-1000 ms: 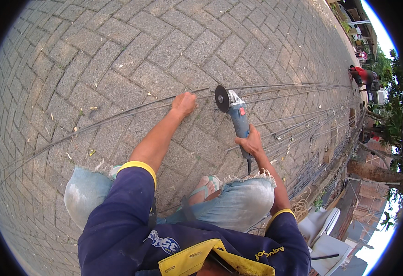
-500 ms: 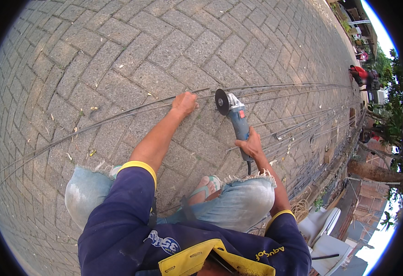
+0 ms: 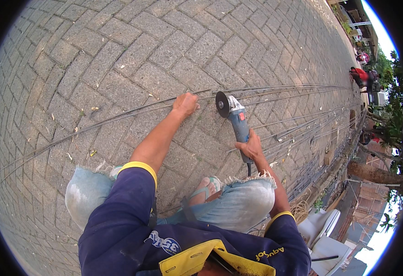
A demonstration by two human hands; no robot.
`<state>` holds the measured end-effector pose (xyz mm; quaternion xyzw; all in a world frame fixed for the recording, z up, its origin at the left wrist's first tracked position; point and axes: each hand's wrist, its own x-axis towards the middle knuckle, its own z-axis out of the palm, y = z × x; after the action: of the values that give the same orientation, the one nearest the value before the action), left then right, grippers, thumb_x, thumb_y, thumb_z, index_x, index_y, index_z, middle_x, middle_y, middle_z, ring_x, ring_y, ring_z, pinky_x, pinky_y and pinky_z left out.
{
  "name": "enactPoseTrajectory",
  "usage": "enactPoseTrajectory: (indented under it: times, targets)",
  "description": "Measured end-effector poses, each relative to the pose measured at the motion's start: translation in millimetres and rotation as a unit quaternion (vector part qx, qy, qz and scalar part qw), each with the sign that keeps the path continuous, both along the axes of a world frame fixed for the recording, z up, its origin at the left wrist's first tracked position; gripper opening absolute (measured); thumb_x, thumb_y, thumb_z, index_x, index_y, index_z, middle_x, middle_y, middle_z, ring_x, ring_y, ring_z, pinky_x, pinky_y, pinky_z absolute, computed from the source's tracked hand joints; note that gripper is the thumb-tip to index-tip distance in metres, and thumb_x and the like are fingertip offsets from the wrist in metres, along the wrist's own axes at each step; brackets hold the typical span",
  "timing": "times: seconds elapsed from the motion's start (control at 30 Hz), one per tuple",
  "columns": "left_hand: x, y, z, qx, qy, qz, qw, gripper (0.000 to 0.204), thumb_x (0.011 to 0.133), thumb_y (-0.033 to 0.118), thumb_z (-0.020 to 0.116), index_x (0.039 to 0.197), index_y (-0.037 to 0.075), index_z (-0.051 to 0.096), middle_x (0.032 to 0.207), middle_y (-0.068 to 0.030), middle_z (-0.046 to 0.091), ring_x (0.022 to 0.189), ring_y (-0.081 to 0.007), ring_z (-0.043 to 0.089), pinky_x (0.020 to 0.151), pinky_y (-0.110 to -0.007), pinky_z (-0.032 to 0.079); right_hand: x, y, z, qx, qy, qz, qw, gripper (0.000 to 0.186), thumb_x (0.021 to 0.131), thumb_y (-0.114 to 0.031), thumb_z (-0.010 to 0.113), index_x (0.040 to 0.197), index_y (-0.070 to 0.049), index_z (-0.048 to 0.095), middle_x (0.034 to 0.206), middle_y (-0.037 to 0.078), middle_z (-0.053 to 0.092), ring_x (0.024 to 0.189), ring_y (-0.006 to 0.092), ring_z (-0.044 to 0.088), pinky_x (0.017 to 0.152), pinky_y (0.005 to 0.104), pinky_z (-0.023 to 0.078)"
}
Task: The person measures metal rods with a tape measure, then uses an angle grinder to cut them to length. They handle the rods and grinder repeatedly, cutting multiple pieces on a paved outdoor area.
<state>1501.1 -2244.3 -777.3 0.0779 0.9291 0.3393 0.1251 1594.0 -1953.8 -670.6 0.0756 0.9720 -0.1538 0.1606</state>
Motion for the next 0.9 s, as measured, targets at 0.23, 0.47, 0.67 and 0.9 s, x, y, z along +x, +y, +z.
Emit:
enactPoseTrajectory:
  times: [0.23,0.47,0.67,0.9]
  targets:
    - [-0.6,-1.3,5.6,-0.013,-0.020,-0.013,1.000,0.030,0.082,0.032,0.071,0.099,0.007,0.070,0.100,-0.0186,0.068,0.098,-0.0373,0.065,0.083,-0.045,0.053,-2.5,-3.3,4.2,-0.004,-0.016,-0.011,1.000,0.060,0.056,-0.028,0.075,0.100,0.007,0.054,0.088,0.027,0.065,0.085,0.0406,0.065,0.077,0.0439,0.050]
    - [-0.8,-1.5,4.8,-0.014,-0.022,-0.015,1.000,0.029,0.081,0.032,0.072,0.099,0.009,0.070,0.098,-0.0182,0.068,0.095,-0.0373,0.066,0.080,-0.046,0.054,-6.0,-13.1,15.7,-0.021,-0.026,-0.015,0.999,0.062,0.057,-0.028,0.075,0.103,0.009,0.053,0.090,0.028,0.064,0.086,0.0413,0.065,0.078,0.0440,0.050]
    - [-0.5,-2.1,1.6,0.000,-0.011,-0.007,1.000,0.029,0.080,0.033,0.072,0.096,0.009,0.071,0.095,-0.0184,0.069,0.092,-0.0377,0.067,0.078,-0.046,0.055,-3.8,-7.6,6.6,-0.007,-0.004,-0.001,1.000,0.060,0.057,-0.028,0.075,0.100,0.009,0.054,0.089,0.028,0.064,0.086,0.0407,0.065,0.077,0.0446,0.050]
    - [-1.2,-1.5,-0.1,-0.018,-0.001,-0.011,1.000,0.030,0.080,0.034,0.073,0.093,0.008,0.070,0.094,-0.0181,0.069,0.091,-0.0372,0.067,0.077,-0.045,0.055,-2.2,3.6,-11.1,-0.004,0.017,0.004,1.000,0.058,0.057,-0.027,0.075,0.099,0.008,0.055,0.085,0.027,0.065,0.081,0.0386,0.066,0.074,0.0436,0.051]
